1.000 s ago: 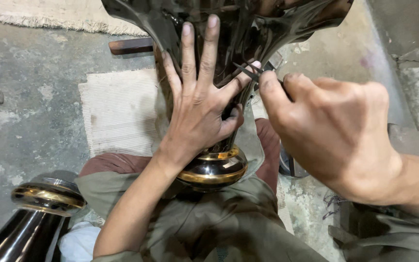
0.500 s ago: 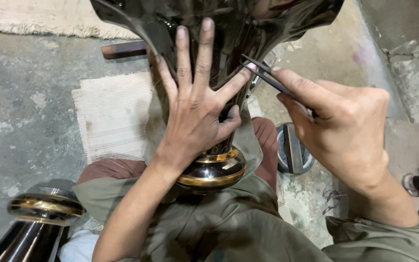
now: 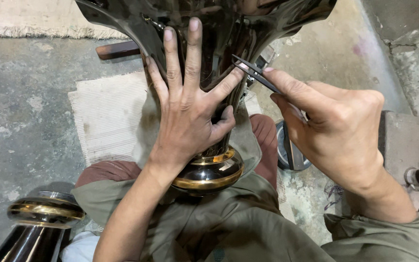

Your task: The person sits on the floor holding a large black lacquered vase between their legs and engraves decorative curved patterns onto its surface using a pointed scribe tool, steadying the vase with the other hand and repositioning it to work on different areas.

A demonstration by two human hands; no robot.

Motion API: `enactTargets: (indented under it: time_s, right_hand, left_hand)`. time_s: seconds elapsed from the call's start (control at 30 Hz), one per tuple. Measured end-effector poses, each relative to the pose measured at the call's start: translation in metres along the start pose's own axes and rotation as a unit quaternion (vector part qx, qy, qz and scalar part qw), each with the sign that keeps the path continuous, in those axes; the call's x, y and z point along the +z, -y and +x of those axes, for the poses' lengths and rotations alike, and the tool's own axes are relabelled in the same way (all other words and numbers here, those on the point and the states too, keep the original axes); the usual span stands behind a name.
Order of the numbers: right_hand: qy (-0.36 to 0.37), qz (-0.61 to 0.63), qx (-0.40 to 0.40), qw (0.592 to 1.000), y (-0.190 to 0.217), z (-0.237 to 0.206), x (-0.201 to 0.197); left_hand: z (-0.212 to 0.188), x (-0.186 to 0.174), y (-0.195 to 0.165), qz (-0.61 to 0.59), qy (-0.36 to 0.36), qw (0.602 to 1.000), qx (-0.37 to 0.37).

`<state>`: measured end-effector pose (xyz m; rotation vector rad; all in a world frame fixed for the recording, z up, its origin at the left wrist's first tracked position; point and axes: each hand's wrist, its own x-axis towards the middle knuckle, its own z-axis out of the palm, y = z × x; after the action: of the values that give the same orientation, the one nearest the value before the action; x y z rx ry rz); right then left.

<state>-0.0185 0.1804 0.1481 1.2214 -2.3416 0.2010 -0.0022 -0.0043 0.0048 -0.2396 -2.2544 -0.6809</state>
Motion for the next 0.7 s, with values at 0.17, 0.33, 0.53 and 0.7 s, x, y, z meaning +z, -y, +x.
enactTargets:
  time_s: [0.17,0.33,0.53,0.7]
  right_hand:
    - [0.038,-0.060,-0.011,0.997,0.004,0.003,-0.002]
    - [0.039,-0.242,-0.082,0.966,0.017,0.011,-0.002]
    - [0.066,-0.257,-0.100,0.959,0.019,0.016,-0.007]
    - [0.096,-0.182,-0.042,0.978,0.005,0.015,-0.008]
  left_hand:
    - [0.001,0.001,-0.001,-0.006,-0.007,1.000,-0.001]
    - [0.005,0.000,-0.003,-0.017,-0.013,1.000,0.002]
    - [0.007,0.002,-0.007,-0.024,-0.023,0.999,0.002]
    - [0.008,0.004,-0.007,-0.053,-0.029,0.998,0.005]
